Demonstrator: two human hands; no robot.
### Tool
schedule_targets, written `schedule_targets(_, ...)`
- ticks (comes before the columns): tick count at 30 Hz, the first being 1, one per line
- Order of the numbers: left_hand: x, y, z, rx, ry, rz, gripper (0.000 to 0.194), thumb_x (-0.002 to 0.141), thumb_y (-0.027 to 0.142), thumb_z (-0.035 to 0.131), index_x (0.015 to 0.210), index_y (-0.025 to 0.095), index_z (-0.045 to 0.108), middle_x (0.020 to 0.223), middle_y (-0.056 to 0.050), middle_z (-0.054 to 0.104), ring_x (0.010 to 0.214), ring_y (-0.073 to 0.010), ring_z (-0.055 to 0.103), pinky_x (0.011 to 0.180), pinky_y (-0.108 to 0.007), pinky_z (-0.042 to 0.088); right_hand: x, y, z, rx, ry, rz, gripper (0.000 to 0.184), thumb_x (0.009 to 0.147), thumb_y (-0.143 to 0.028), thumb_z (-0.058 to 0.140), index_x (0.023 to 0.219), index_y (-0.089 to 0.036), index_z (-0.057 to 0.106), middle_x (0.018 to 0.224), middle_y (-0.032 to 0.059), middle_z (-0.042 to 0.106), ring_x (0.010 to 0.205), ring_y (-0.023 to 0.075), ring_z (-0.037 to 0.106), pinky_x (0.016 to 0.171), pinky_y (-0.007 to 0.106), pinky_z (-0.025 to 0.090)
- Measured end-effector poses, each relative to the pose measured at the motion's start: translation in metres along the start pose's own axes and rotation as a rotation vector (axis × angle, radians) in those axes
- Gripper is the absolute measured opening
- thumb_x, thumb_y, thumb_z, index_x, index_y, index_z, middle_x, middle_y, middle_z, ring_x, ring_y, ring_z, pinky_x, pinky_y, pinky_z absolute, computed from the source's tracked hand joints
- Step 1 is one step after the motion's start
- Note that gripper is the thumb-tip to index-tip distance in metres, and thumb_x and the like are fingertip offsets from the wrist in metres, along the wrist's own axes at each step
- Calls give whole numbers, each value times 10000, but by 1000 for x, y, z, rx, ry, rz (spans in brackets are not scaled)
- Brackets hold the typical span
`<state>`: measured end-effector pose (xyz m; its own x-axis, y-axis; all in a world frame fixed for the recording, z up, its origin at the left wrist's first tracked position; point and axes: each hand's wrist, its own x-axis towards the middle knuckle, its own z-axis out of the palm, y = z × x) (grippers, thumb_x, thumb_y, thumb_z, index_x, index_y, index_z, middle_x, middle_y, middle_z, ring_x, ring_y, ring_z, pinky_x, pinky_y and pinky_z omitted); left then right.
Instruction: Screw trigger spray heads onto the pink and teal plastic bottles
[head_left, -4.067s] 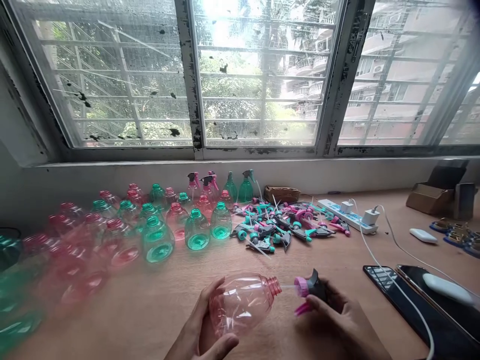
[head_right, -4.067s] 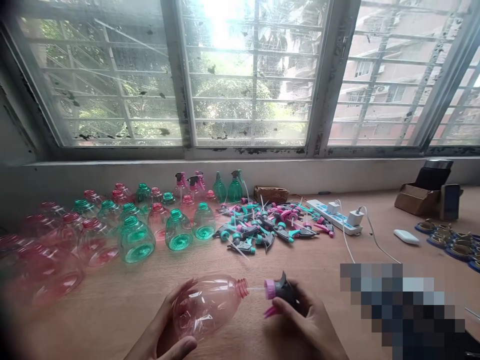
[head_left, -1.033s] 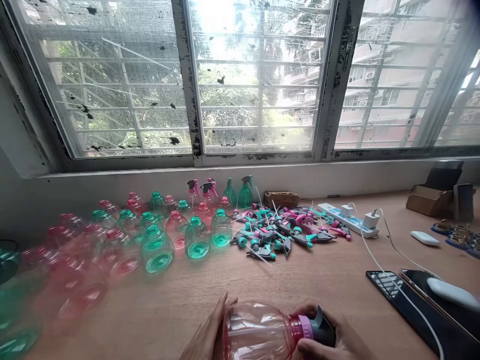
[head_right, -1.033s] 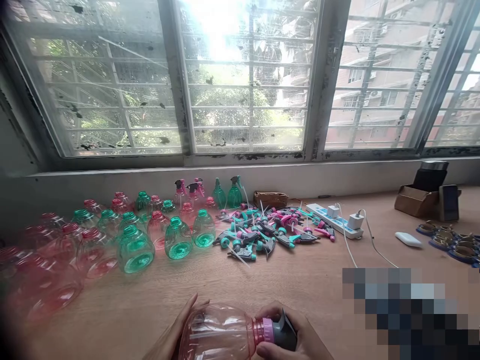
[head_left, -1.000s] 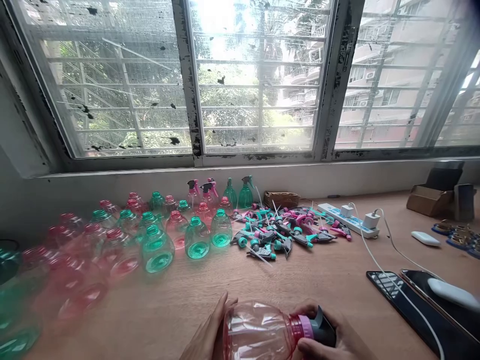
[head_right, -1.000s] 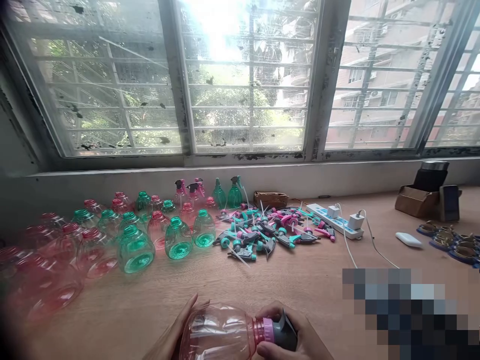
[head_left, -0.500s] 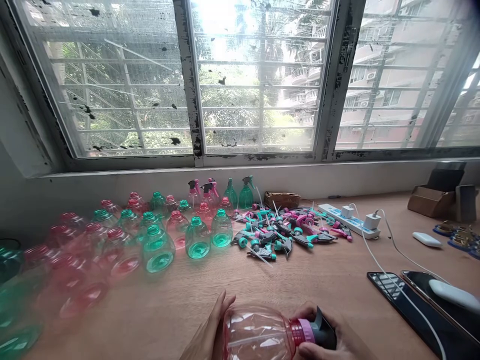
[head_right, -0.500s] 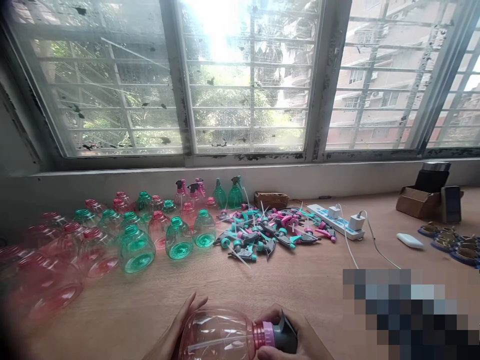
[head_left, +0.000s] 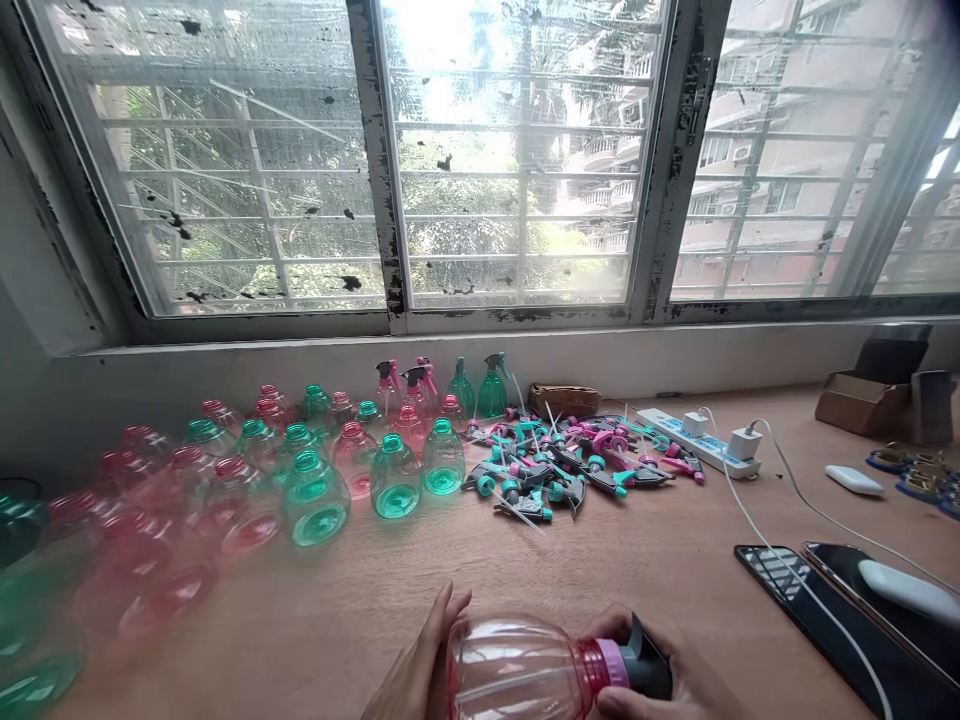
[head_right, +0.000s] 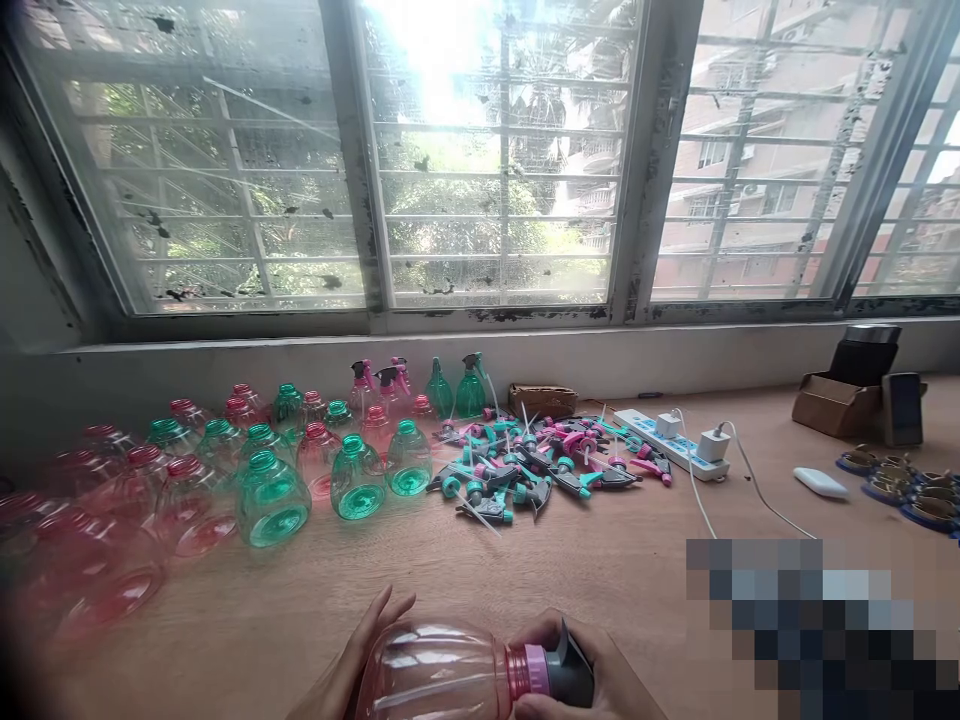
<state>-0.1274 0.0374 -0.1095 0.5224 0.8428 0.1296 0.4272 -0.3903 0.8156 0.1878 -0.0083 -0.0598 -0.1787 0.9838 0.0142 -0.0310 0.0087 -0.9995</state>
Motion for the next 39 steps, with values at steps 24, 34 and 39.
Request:
schedule_targets(24, 2, -5, 2, 3, -3, -70, 909, 857, 664, 621, 1602, 432, 154, 1662, 26, 390, 1522, -335, 367, 1256, -478, 310, 3, 4, -6, -6, -40, 14, 505, 644, -558, 868, 925, -168, 713, 767, -1, 654, 681, 166, 544, 604, 256, 391)
schedule_targets(34, 11, -45, 22, -36, 45, -138, 1062, 748, 672, 711, 1611, 399, 156, 1669, 18, 372, 1533, -353, 335, 1243, -496, 329, 0, -2, 1, 71, -21, 3, 484, 601, -511, 915, 892, -171, 731, 753, -7, 658, 664, 156, 564, 601, 246, 395)
schedule_targets(39, 7, -29, 11, -13, 11, -93, 1047, 773, 658, 704, 1615, 378, 148, 1669, -4, 369, 1525, -345, 360, 1248, -521, 304, 1, -3, 1, 12, -4, -6, 479, 600, -533, 901, 882, -182, 739, 707, -26, 638, 622, 145, 531, 586, 253, 396)
